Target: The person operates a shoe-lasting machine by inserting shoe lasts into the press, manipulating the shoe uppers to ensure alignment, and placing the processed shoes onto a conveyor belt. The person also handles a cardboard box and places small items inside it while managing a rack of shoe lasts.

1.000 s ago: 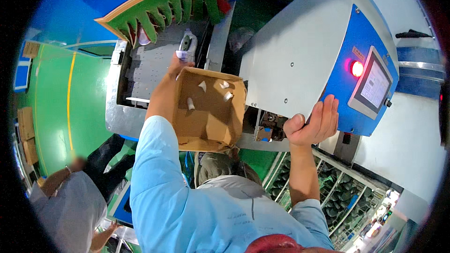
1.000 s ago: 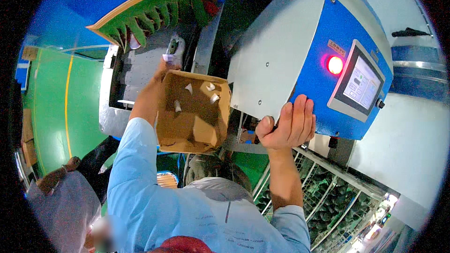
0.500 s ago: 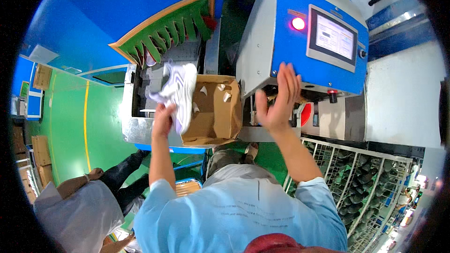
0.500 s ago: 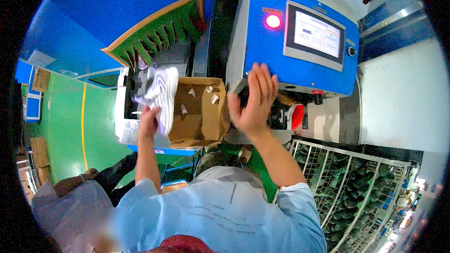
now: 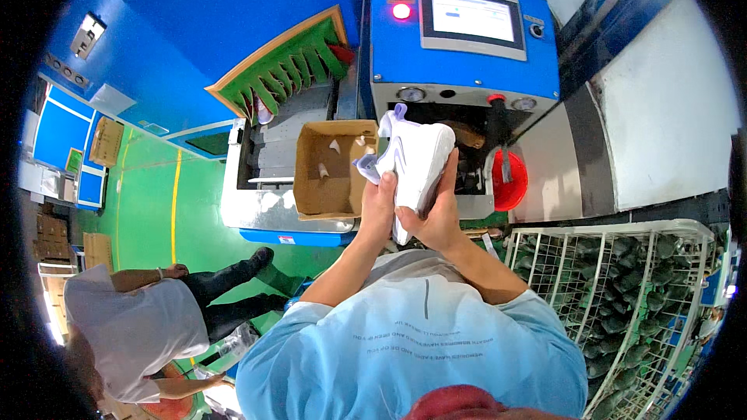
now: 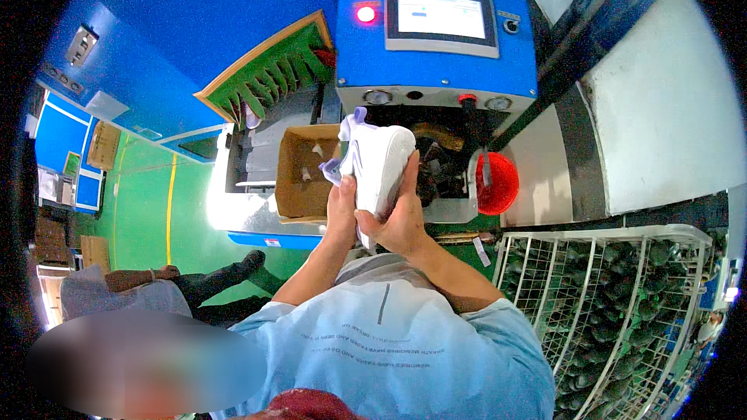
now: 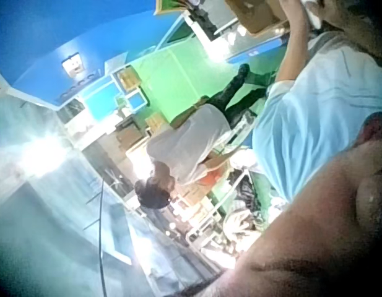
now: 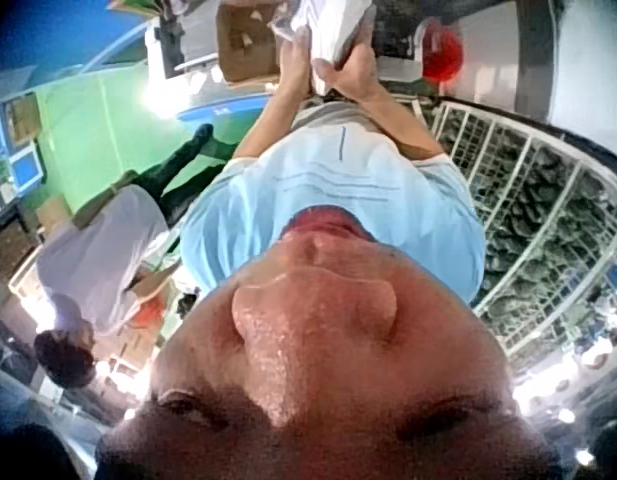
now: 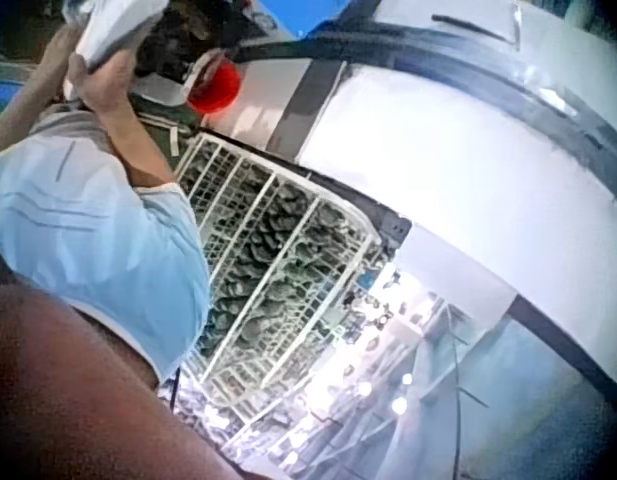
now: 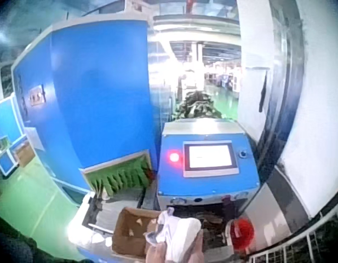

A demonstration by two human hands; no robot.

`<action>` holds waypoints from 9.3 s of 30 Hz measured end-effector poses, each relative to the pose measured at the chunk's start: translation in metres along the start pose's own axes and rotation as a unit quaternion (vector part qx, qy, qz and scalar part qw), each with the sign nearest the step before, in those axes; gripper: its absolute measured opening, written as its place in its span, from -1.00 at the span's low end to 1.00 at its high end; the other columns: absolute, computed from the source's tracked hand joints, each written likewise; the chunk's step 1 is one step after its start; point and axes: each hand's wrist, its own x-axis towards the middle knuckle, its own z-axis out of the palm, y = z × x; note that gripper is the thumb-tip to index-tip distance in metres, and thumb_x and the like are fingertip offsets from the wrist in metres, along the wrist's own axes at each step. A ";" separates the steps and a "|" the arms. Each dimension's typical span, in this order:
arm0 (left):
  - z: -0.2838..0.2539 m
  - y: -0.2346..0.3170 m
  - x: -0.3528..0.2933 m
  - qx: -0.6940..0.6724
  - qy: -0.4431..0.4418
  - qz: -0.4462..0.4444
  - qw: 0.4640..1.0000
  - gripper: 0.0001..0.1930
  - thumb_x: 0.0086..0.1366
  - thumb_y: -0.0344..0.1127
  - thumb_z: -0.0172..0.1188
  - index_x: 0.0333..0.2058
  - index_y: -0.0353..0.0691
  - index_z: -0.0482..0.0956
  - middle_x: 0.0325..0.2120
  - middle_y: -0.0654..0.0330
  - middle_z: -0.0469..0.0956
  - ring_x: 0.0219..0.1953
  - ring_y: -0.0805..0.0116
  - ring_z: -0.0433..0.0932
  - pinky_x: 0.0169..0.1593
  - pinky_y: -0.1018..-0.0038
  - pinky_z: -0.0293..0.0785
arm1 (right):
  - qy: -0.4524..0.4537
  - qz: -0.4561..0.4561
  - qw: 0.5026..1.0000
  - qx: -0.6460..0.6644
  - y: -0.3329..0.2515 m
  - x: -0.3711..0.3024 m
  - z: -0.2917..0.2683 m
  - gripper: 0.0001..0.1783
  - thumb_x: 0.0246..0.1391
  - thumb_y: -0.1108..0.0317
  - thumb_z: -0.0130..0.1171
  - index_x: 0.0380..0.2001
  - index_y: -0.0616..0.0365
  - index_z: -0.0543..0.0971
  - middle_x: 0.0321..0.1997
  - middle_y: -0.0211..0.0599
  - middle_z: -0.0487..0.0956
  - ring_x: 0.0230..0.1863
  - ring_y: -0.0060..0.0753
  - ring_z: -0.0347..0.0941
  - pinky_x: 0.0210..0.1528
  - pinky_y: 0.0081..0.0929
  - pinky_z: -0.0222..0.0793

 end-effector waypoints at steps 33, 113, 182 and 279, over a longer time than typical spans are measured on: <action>0.004 -0.064 -0.030 0.062 -0.120 -0.343 0.929 -0.47 0.41 0.06 0.21 0.10 -0.29 0.51 -0.13 0.11 0.63 -0.10 0.24 0.62 -0.12 0.32 0.51 | -0.096 0.327 0.889 0.307 0.095 -0.124 -0.122 0.15 -0.06 0.39 0.43 0.53 0.19 -0.01 0.57 -0.17 0.12 0.54 -0.27 0.02 0.53 -0.32 -0.11; -0.084 -0.133 0.013 0.036 -0.255 -0.529 0.808 -0.30 0.45 0.26 -0.17 0.28 -0.18 0.38 0.24 0.05 0.45 0.25 0.02 0.45 0.30 0.05 0.36 | 0.269 0.360 0.874 0.183 0.093 -0.100 -0.045 -0.12 0.00 0.04 0.47 0.32 0.26 0.41 0.14 -0.10 0.61 0.13 -0.31 0.48 0.21 -0.43 0.34; -0.544 -0.063 0.438 0.447 0.403 -0.010 0.798 -0.09 -0.12 -0.19 0.62 0.16 -0.35 0.29 0.01 -0.23 0.56 0.10 -0.24 0.53 0.11 0.13 0.48 | 0.099 -0.323 0.655 -0.676 0.079 0.195 0.040 -0.36 0.42 -0.07 -0.04 0.32 0.18 0.26 0.29 0.13 0.40 0.31 0.12 0.37 0.34 0.13 0.35; -0.069 -0.093 0.053 0.075 -0.111 -0.403 0.905 -0.42 0.45 0.20 -0.01 0.13 -0.22 0.41 -0.28 -0.01 0.69 -0.39 0.25 0.64 -0.26 0.36 0.59 | 0.054 0.071 0.828 -0.554 0.127 -0.023 -0.042 -0.12 0.13 0.10 0.32 0.44 0.13 0.24 -0.04 0.43 0.42 -0.16 0.35 0.49 -0.16 0.06 0.47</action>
